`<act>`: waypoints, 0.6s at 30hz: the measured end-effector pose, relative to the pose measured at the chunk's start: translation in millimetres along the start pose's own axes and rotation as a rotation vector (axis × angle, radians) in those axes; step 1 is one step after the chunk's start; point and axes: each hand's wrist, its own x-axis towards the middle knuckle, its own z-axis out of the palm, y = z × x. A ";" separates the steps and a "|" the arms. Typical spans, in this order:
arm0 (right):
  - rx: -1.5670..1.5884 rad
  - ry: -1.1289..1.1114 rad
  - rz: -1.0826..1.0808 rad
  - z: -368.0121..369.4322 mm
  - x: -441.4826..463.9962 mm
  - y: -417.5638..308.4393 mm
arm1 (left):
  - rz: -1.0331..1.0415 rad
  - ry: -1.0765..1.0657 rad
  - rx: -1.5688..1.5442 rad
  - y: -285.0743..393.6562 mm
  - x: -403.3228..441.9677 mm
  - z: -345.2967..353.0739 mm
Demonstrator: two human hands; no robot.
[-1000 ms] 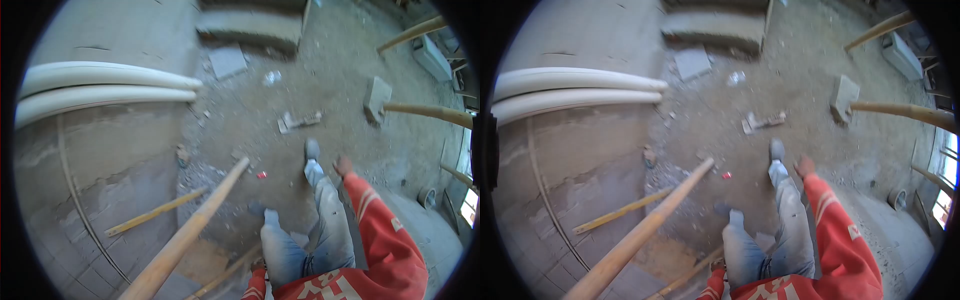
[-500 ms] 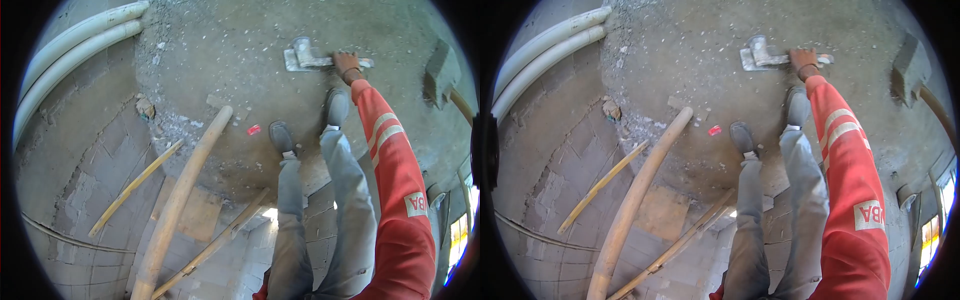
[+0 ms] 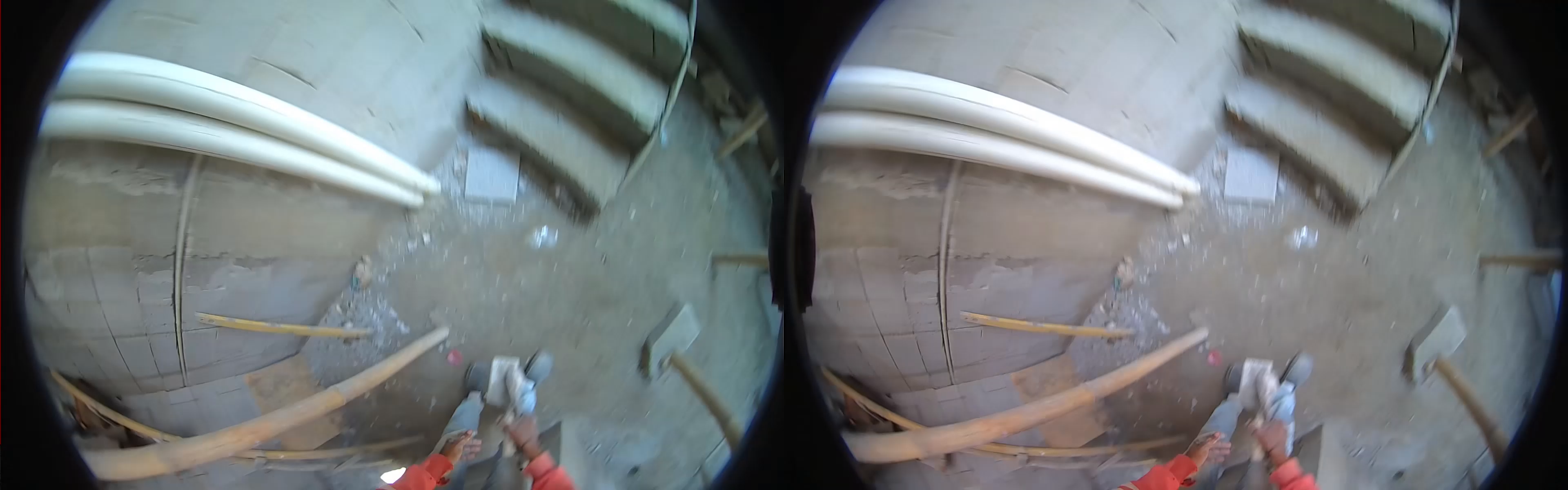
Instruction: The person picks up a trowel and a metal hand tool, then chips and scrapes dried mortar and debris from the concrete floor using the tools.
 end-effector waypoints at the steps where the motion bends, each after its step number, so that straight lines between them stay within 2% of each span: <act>1: 0.476 0.257 0.265 -32.4 -47.1 -35.3 | 0.001 -0.027 -0.029 15.6 -2.6 13.2; 2: 0.530 0.145 0.321 -62.8 -75.0 -58.3 | 0.002 -0.047 -0.062 31.6 -4.8 24.5; 3: 0.419 0.240 0.253 -63.0 -91.4 -67.9 | -0.002 -0.070 -0.097 49.6 -5.9 36.1; 4: 0.848 0.198 0.169 -175.6 -162.3 -140.0 | -0.010 -0.089 -0.139 67.4 -5.3 43.8; 5: 0.758 0.302 0.056 -140.2 -157.6 -129.7 | -0.015 -0.104 -0.173 83.9 -4.0 52.9; 7: 0.556 0.130 0.106 -184.2 -175.6 -149.3 | -0.017 -0.133 -0.225 115.5 -0.3 66.4; 8: 0.527 0.149 0.094 -193.0 -177.3 -147.8 | -0.014 -0.150 -0.247 130.1 -1.9 73.4; 11: 0.517 0.341 0.043 -194.1 -130.3 -127.3 | 0.027 -0.185 -0.310 165.4 -3.0 85.1; 12: 0.513 0.384 0.036 -208.0 -122.0 -133.1 | 0.043 -0.200 -0.341 178.4 -2.8 88.7; 14: 0.519 0.408 -0.173 -254.2 -121.1 -139.4 | 0.072 -0.209 -0.400 195.9 6.2 96.0; 15: 0.441 0.357 -0.138 -271.2 -112.7 -134.3 | 0.076 -0.199 -0.438 210.5 1.6 99.5; 16: 0.523 0.370 0.003 -316.3 -130.9 -165.6 | 0.079 -0.190 -0.487 233.9 3.3 102.2; 18: 0.413 0.487 -0.127 -349.5 -105.6 -149.0 | 0.099 -0.142 -0.570 275.6 21.2 92.2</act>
